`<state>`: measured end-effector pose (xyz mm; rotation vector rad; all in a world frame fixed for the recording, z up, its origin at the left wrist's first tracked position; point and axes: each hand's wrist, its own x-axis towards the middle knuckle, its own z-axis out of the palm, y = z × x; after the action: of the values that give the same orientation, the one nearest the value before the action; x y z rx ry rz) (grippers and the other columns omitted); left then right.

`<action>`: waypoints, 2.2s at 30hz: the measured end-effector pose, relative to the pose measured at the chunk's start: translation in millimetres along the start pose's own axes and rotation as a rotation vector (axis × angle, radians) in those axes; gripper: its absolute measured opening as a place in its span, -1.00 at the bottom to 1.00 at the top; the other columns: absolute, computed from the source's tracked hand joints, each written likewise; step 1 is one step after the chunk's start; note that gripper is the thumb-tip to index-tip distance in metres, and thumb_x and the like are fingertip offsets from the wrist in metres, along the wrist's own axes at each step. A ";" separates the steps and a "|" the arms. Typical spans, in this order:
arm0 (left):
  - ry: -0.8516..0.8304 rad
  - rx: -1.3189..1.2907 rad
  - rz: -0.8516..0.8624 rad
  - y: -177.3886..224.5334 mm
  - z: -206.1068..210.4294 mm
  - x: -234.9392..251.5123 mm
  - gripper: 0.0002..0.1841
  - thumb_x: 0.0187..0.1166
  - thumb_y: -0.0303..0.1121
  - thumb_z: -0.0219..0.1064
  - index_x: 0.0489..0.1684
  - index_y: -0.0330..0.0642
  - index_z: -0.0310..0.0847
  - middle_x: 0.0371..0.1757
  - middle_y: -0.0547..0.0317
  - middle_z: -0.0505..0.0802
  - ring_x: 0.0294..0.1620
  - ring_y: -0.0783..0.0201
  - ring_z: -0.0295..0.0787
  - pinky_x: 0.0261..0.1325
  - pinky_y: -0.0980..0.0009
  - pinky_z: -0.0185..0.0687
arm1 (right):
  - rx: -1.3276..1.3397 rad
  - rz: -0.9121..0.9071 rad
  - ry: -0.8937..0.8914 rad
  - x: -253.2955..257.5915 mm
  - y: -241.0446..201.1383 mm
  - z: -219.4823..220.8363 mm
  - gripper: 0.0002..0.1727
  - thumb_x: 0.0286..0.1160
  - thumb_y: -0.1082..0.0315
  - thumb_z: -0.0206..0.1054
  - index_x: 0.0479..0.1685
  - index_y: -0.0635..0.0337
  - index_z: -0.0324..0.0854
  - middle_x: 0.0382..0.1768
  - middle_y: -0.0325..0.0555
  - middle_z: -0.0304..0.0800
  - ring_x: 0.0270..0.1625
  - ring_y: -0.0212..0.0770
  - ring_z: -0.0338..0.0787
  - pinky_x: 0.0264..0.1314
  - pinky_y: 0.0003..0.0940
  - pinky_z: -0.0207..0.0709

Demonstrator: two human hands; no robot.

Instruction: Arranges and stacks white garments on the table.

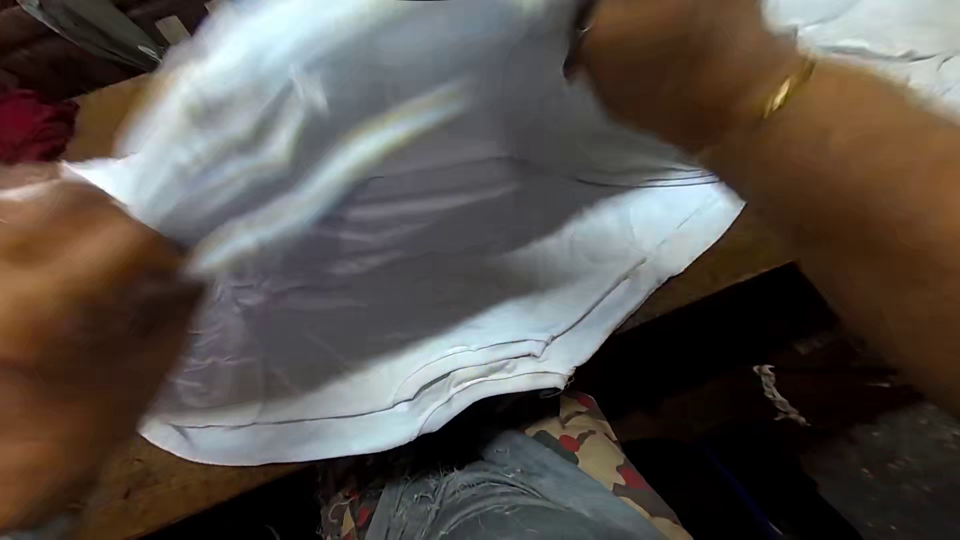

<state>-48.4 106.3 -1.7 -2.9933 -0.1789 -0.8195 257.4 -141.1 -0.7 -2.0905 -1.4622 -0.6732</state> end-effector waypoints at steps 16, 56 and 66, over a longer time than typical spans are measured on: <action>-0.169 -0.098 0.122 19.0 64.4 -98.7 -0.69 0.56 -0.22 0.17 -0.37 -0.25 0.76 0.06 -0.08 0.84 0.02 -0.03 0.83 -0.05 0.02 0.74 | 0.226 -0.339 -0.246 -150.9 2.4 40.2 -0.65 0.54 0.36 0.16 0.08 0.10 0.86 0.04 0.02 0.88 0.13 0.08 0.84 0.05 0.00 0.71; -0.181 -0.092 -0.019 1.2 55.9 -55.4 -0.80 0.65 -0.43 0.22 -0.09 -0.40 0.69 -0.34 -0.24 0.80 -0.35 -0.24 0.79 -0.31 -0.28 0.61 | 0.183 -0.214 -0.130 -114.4 -13.4 60.5 -0.65 0.39 0.52 0.26 0.16 0.35 0.73 -0.12 0.24 0.84 -0.05 0.23 0.86 -0.09 0.18 0.70; -0.076 -0.193 0.078 60.2 63.9 -132.1 -0.70 0.71 -0.35 0.12 0.12 -0.31 0.72 0.44 -0.14 0.75 0.60 -0.06 0.57 0.65 -0.12 0.39 | 0.204 -0.193 -0.076 -186.6 -33.5 25.3 -0.67 0.44 0.53 0.19 0.07 0.32 0.80 0.11 0.21 0.85 0.24 0.16 0.82 0.27 0.02 0.71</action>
<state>-121.7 37.0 -124.1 -3.1890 0.0171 -0.7575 172.3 -245.5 -136.5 -1.8541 -1.7138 -0.4954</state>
